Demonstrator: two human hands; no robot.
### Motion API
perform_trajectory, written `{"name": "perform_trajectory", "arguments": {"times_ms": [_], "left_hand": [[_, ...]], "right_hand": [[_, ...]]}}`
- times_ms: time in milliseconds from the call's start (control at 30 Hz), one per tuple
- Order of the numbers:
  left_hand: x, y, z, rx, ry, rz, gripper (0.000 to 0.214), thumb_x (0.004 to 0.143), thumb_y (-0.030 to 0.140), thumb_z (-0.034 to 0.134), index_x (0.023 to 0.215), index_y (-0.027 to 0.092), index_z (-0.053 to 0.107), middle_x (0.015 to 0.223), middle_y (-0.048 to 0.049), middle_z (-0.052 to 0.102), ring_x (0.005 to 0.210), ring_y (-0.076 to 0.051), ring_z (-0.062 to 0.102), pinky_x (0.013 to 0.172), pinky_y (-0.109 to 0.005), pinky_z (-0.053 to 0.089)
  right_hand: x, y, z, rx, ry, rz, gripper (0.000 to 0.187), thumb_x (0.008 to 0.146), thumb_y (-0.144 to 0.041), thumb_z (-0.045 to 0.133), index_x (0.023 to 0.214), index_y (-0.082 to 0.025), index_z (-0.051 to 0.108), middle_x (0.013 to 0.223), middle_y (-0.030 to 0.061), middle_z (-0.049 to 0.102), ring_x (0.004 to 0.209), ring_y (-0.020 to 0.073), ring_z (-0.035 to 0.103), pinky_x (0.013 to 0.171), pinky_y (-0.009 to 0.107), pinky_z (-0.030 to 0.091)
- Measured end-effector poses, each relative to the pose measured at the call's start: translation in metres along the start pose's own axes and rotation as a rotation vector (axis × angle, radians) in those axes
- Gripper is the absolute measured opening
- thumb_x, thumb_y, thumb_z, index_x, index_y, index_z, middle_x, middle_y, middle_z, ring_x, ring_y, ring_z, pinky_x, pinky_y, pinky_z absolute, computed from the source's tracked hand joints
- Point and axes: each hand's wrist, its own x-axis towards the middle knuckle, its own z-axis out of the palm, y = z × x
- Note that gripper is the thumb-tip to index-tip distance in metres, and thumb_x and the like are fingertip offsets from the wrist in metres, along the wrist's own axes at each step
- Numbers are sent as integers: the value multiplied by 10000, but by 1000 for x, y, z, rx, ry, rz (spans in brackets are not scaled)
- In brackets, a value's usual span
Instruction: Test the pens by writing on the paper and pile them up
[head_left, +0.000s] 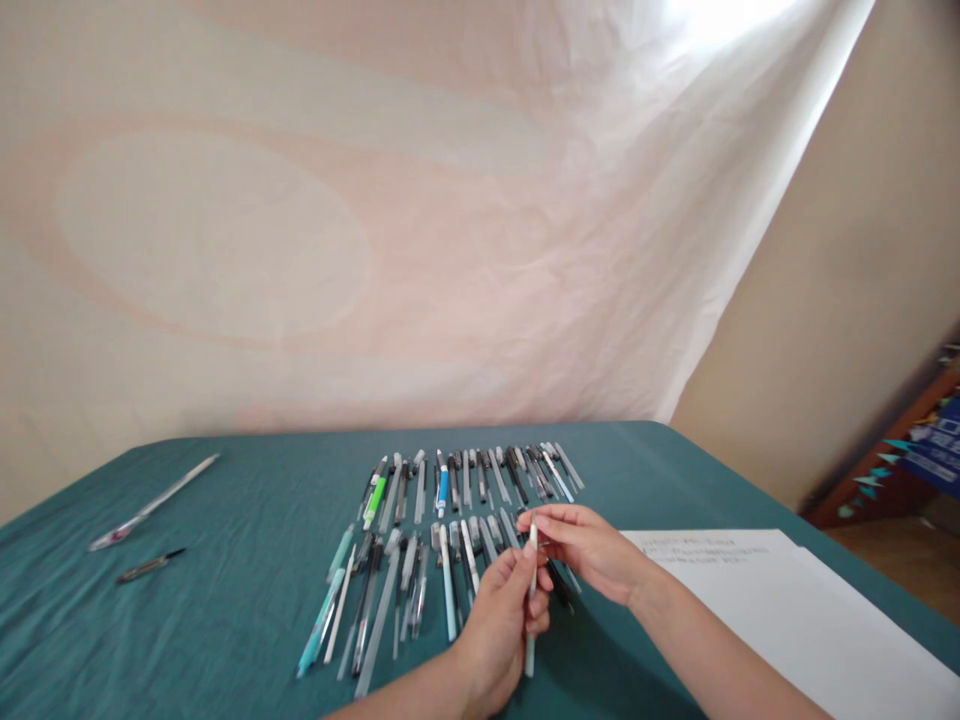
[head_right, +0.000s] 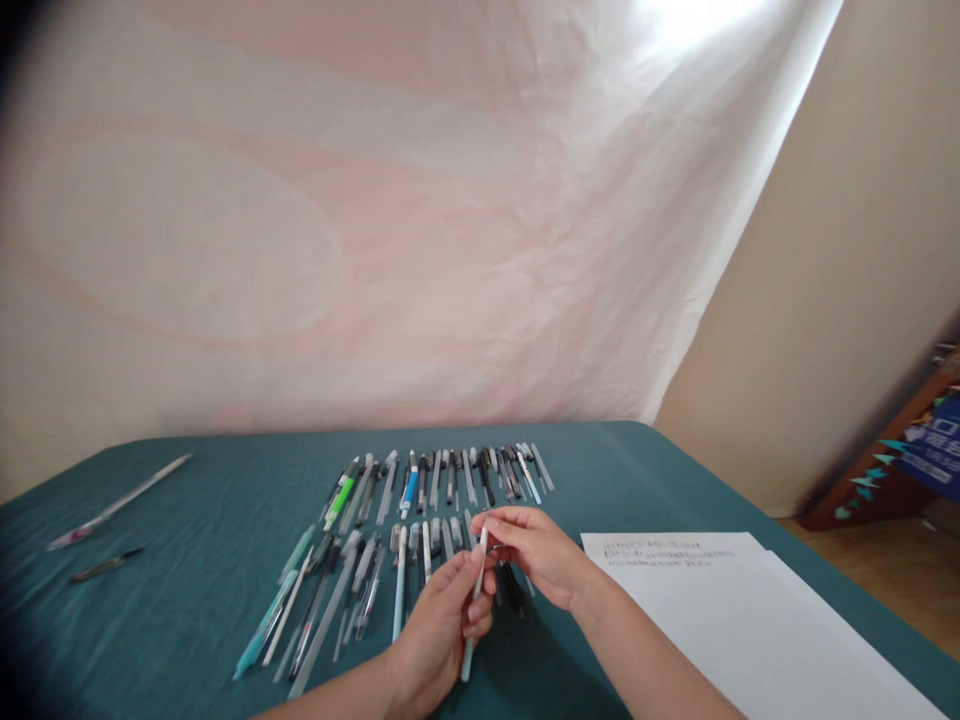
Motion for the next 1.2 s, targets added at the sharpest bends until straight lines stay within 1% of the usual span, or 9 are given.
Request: {"name": "perform_trajectory", "arguments": {"times_ms": [100,200,267,500,600,767,867,1067,1200], "left_hand": [[-1,0,0,4,-17,-2,296,801,416,520,742,137,439,653,25,449,441,-15,262,405,-171,134],[-2,1,1,11,-28,-3,280,819,400,501,753,136,438,655,26,446,446,-15,263,408,-171,138],[-3,1,2,14,-31,-4,273,825,392,494,758,134,438,657,25,446,448,-14,264,410,-171,139],[-2,1,2,-1,-22,-5,275,827,392,491,754,133,436,655,24,451,443,-13,265,408,-171,140],[-1,0,1,-4,-23,-10,277,824,398,492,755,136,436,652,25,451,439,-14,265,406,-170,144],[-3,1,2,-8,-20,-14,269,809,393,519,767,138,441,647,26,454,442,-16,267,405,-167,146],[-3,1,2,-9,-20,-15,277,803,402,524,758,140,444,646,27,454,440,-16,264,405,-166,149],[-2,0,1,-3,-18,-13,287,796,415,527,749,142,449,641,27,454,439,-19,267,409,-169,158],[-2,-1,1,-3,-20,-15,280,797,409,529,760,141,454,644,27,455,442,-19,272,413,-171,153]], "right_hand": [[0,3,2,10,18,9,236,758,-351,597,839,-129,602,763,32,612,586,96,548,567,234,429],[1,8,2,-20,28,-6,217,742,-347,616,717,-144,544,617,-9,579,493,86,525,516,227,411],[1,8,1,-28,35,-13,226,733,-347,624,694,-148,523,587,-17,570,460,87,517,497,230,404],[-1,0,2,28,-17,18,257,750,-348,602,856,-113,612,714,33,600,559,94,537,545,230,426],[0,3,3,19,44,5,289,756,-393,584,888,-137,596,828,47,610,572,89,531,547,234,429],[1,6,3,-210,171,-77,289,708,-418,628,704,-144,540,589,-10,564,555,100,504,562,234,411],[0,2,2,-298,193,-110,290,704,-413,632,671,-133,561,589,-8,564,561,97,489,565,228,393],[-2,-3,2,-193,97,-65,301,738,-405,592,850,-131,648,682,18,593,611,108,509,597,237,400],[0,-2,2,-150,120,-88,269,743,-390,592,818,-136,642,713,19,589,612,99,502,588,227,396]]}}
